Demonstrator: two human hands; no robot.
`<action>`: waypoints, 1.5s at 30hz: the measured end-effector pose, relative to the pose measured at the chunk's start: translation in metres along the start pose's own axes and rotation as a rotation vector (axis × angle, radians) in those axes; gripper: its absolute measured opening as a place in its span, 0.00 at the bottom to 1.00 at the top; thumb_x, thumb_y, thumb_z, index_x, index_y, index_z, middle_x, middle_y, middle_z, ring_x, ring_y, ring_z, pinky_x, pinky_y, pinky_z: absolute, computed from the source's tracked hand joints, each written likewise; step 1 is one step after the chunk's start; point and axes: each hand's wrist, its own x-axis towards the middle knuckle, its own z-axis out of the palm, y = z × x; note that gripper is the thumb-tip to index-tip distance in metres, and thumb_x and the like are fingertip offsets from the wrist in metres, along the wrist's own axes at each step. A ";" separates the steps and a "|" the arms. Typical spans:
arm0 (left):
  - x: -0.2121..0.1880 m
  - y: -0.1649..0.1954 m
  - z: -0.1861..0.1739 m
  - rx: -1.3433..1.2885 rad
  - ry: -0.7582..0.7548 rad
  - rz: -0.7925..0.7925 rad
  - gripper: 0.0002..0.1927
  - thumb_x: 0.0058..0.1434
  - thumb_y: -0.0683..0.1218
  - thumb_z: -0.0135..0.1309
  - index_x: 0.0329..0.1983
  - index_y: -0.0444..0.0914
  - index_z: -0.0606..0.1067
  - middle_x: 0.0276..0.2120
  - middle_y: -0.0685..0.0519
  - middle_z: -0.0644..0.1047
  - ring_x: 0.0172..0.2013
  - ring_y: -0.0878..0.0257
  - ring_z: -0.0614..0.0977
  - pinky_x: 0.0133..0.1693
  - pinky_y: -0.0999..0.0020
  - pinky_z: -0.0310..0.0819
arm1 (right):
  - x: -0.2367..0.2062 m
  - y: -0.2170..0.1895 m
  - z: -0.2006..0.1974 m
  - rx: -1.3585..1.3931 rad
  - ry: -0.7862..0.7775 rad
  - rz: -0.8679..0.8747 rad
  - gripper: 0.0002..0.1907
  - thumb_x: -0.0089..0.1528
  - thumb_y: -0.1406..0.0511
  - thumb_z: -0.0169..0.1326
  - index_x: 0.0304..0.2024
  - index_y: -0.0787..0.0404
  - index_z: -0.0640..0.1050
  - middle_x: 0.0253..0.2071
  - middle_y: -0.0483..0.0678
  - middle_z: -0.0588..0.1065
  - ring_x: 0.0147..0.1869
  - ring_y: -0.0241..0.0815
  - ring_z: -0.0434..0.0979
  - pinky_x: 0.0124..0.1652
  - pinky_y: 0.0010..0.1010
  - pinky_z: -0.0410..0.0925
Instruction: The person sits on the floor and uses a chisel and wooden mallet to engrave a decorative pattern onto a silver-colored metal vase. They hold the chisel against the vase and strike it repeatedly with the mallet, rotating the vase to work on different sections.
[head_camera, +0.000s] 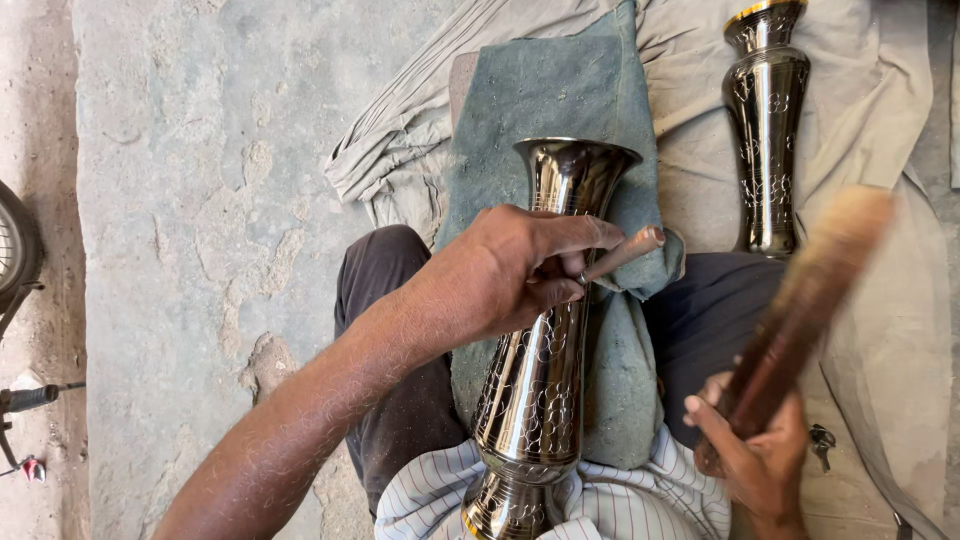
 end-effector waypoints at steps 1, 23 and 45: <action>0.001 -0.001 0.000 0.023 -0.017 0.029 0.25 0.59 0.39 0.63 0.60 0.42 0.73 0.32 0.54 0.83 0.31 0.64 0.86 0.35 0.68 0.86 | 0.001 -0.009 -0.003 0.001 -0.042 -0.026 0.31 0.57 0.77 0.61 0.60 0.70 0.65 0.35 0.49 0.76 0.34 0.36 0.80 0.36 0.29 0.76; -0.004 -0.009 0.003 0.001 -0.002 0.050 0.24 0.61 0.38 0.62 0.59 0.46 0.73 0.35 0.54 0.82 0.36 0.65 0.87 0.37 0.66 0.87 | 0.059 -0.094 -0.063 -0.786 -0.135 0.106 0.14 0.60 0.66 0.65 0.43 0.67 0.76 0.29 0.51 0.76 0.26 0.39 0.80 0.27 0.28 0.73; -0.037 -0.005 0.017 -0.303 0.307 -0.091 0.13 0.62 0.39 0.64 0.42 0.38 0.71 0.34 0.54 0.80 0.35 0.70 0.86 0.34 0.76 0.85 | 0.057 -0.107 -0.048 -0.133 -0.009 -0.016 0.17 0.61 0.75 0.58 0.49 0.55 0.72 0.36 0.43 0.75 0.40 0.31 0.80 0.46 0.27 0.77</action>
